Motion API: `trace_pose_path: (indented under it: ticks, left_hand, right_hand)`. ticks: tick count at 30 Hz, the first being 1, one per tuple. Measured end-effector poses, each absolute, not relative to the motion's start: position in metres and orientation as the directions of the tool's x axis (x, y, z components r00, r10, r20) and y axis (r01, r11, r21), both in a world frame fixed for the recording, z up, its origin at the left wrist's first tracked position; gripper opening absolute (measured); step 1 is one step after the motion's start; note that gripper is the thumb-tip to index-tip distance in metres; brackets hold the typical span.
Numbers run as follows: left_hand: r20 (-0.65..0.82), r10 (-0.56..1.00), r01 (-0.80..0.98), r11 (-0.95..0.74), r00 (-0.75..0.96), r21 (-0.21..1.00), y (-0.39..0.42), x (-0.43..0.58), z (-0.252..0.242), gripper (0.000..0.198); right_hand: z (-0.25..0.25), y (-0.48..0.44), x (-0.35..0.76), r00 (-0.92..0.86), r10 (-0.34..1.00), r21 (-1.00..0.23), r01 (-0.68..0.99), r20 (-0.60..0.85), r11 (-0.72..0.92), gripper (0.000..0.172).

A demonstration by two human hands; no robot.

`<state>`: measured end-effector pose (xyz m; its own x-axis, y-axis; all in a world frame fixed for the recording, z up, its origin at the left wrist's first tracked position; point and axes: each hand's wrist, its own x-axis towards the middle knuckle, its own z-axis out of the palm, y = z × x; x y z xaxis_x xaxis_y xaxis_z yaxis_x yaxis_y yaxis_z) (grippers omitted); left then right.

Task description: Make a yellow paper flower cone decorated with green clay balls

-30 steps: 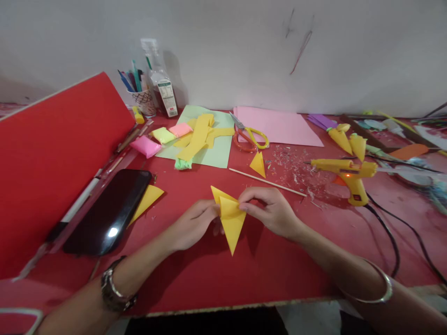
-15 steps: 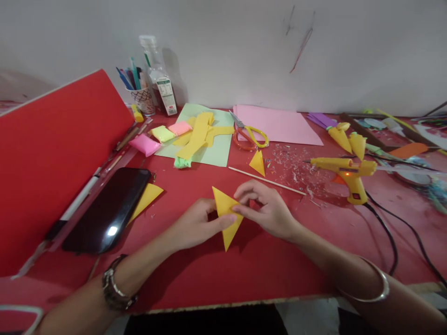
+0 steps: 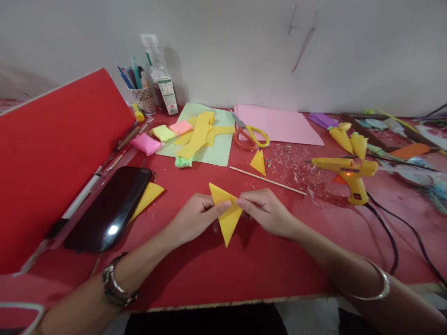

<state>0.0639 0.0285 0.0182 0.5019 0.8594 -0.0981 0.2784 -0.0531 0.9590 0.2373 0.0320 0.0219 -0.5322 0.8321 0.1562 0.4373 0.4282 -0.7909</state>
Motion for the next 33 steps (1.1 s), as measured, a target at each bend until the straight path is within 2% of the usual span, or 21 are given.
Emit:
trace_pose_path:
  ticks: [4, 7, 10, 11, 16, 23, 29, 33]
  left_hand:
    - [-0.109, 0.861, 0.287, -0.045, 0.497, 0.957, 0.0277, 0.0635, 0.0173, 0.046]
    - [-0.127, 0.897, 0.312, -0.013, 0.424, 0.950, 0.0279, 0.0639, 0.0178, 0.050]
    - [-0.153, 0.907, 0.248, 0.056, 0.392, 0.967, 0.0287, 0.0645, 0.0188, 0.047]
    - [-0.162, 0.905, 0.223, 0.076, 0.394, 0.972, 0.0290, 0.0645, 0.0191, 0.046]
    - [-0.205, 0.860, 0.222, 0.110, 0.467, 0.969, 0.0291, 0.0638, 0.0201, 0.044]
    - [-0.169, 0.797, 0.235, 0.035, 0.580, 0.971, 0.0273, 0.0617, 0.0243, 0.035]
    - [-0.068, 0.742, 0.181, -0.072, 0.667, 0.981, 0.0270, 0.0614, 0.0186, 0.029]
    - [-0.082, 0.726, 0.185, -0.063, 0.682, 0.981, 0.0259, 0.0619, 0.0182, 0.031]
  right_hand:
    - [0.0216, 0.0314, 0.2377, -0.529, 0.829, -0.795, 0.418, 0.180, 0.439, 0.034]
    - [0.0214, 0.0295, 0.2398, -0.519, 0.821, -0.802, 0.372, 0.238, 0.468, 0.009]
    - [0.0225, 0.0286, 0.2423, -0.578, 0.742, -0.768, 0.284, 0.341, 0.575, 0.039]
    - [0.0230, 0.0287, 0.2427, -0.601, 0.706, -0.742, 0.262, 0.374, 0.617, 0.041]
    - [0.0246, 0.0310, 0.2418, -0.618, 0.625, -0.692, 0.175, 0.477, 0.700, 0.014]
    - [0.0229, 0.0324, 0.2410, -0.499, 0.739, -0.798, 0.142, 0.453, 0.586, 0.007]
    - [0.0198, 0.0311, 0.2381, -0.401, 0.864, -0.901, 0.171, 0.306, 0.398, 0.008]
    - [0.0187, 0.0293, 0.2361, -0.386, 0.887, -0.932, 0.147, 0.253, 0.330, 0.007]
